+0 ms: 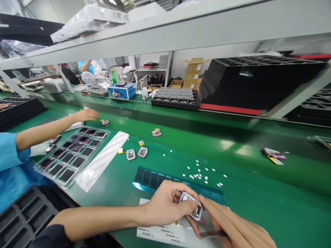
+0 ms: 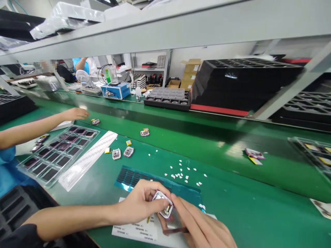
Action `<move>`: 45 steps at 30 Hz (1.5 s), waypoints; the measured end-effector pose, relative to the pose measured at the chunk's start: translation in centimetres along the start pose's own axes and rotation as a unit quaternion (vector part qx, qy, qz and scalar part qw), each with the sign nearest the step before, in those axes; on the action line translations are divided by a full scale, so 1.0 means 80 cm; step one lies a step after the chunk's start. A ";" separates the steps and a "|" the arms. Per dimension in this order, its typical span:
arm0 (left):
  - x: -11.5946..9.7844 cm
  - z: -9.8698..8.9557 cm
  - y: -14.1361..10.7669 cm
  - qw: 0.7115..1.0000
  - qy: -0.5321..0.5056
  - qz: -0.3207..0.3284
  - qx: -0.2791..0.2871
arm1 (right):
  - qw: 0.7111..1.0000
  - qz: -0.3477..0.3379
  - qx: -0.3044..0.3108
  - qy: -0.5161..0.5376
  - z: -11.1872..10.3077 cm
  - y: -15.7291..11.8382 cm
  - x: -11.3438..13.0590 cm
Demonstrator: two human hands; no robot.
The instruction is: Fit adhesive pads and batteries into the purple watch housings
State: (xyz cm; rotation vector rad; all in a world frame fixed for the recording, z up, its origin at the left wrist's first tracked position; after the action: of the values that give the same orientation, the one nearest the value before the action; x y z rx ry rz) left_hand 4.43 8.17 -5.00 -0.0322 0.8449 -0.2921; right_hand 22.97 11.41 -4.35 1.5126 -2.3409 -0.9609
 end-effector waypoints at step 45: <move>-0.019 0.008 -0.033 0.932 0.315 0.176 -0.018 | 0.994 0.073 0.036 -0.077 -0.017 0.031 0.039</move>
State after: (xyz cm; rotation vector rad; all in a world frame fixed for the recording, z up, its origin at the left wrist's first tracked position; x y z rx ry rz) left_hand 3.35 5.97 -3.08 0.1879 1.4729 0.0657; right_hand 20.29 8.80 -2.34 1.3114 -2.5781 -0.9984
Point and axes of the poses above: each hand's wrist, its own y-axis towards the middle knuckle, its own z-axis out of the palm, x = y × z, the point moved 3 cm from there along y, towards the middle knuckle, and after that the axes turned 15 degrees about -y, right-handed, at the moved point
